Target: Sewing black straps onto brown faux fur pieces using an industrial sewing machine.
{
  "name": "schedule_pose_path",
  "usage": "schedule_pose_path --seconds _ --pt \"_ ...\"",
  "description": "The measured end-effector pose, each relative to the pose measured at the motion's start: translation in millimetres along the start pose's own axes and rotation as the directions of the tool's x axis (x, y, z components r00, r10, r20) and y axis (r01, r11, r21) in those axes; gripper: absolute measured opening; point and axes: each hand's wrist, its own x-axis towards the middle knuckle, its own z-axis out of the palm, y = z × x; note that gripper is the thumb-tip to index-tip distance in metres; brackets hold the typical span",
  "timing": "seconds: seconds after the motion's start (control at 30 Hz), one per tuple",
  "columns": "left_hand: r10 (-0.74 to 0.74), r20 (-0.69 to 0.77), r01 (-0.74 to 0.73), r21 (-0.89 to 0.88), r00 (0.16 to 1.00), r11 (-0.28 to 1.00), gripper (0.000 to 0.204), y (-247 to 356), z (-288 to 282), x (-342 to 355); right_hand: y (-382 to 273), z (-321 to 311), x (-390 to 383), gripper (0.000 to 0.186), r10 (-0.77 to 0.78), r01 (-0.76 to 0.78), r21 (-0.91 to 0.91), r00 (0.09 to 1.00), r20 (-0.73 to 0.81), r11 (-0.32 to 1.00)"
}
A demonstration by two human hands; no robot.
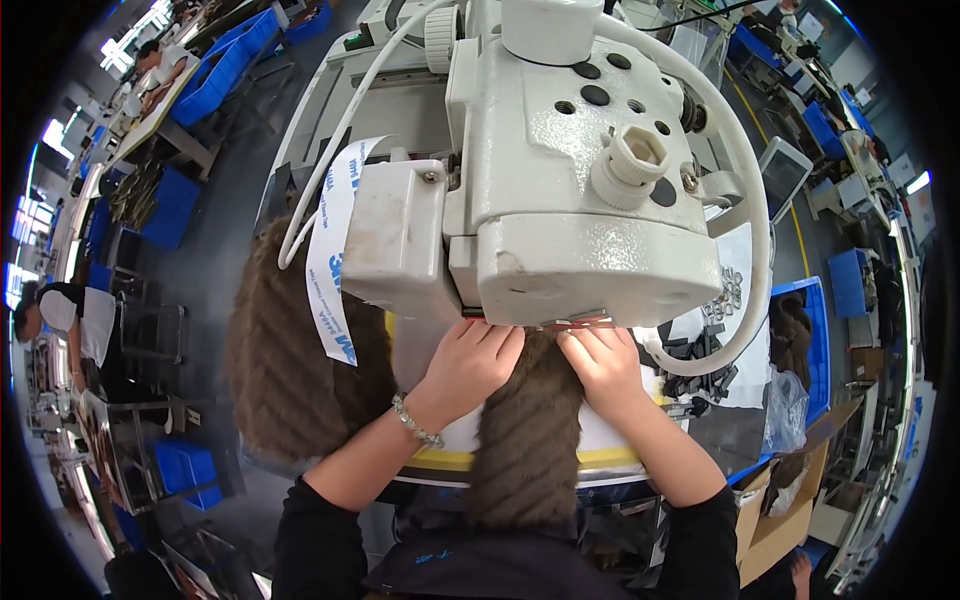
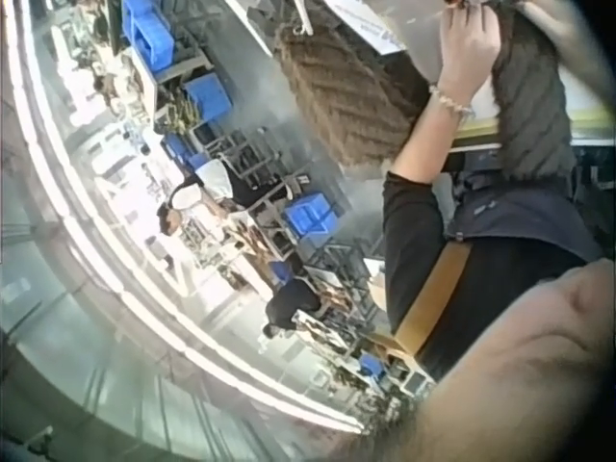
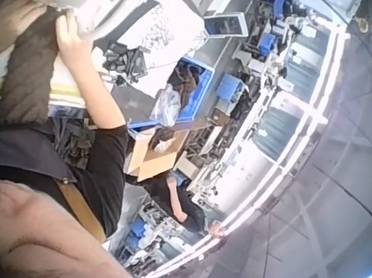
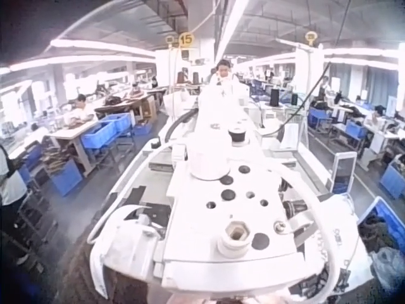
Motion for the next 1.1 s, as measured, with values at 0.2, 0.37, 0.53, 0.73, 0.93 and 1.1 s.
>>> schedule_pose_path --seconds 0.2,0.37,0.53,0.73,0.93,1.1 --pt "0.006 0.006 -0.006 -0.018 1.0 1.0 0.023 -2.2 -0.4 -1.4 -0.8 -0.6 3.1 0.016 0.0 0.0 0.041 1.0 -0.005 0.999" --pt "0.009 0.025 -0.008 -0.021 1.0 1.0 0.023 -2.1 -0.9 0.1 -0.6 -0.3 1.8 0.013 0.014 -0.014 0.03 1.0 0.005 0.999" --pt "-0.005 0.017 0.005 -0.03 1.0 1.0 0.021 -2.5 2.0 -0.7 -0.4 0.6 2.8 0.014 0.016 -0.016 0.025 1.0 -0.004 1.0" --pt "-0.008 0.015 0.009 -0.044 1.0 0.999 0.018 -1.9 0.8 1.8 0.8 -0.7 3.2 0.017 0.005 -0.005 0.025 1.0 -0.006 1.0" --pt "-0.034 0.053 0.037 -0.044 0.998 0.998 0.021 -0.4 -1.7 3.3 2.1 -0.4 2.2 0.02 0.031 -0.032 0.033 0.999 0.023 0.999" --pt "-0.026 0.04 0.028 -0.051 0.999 0.998 0.02 -0.9 0.5 2.2 4.9 -1.6 9.8 0.015 -0.016 0.023 0.078 0.995 -0.099 0.997"
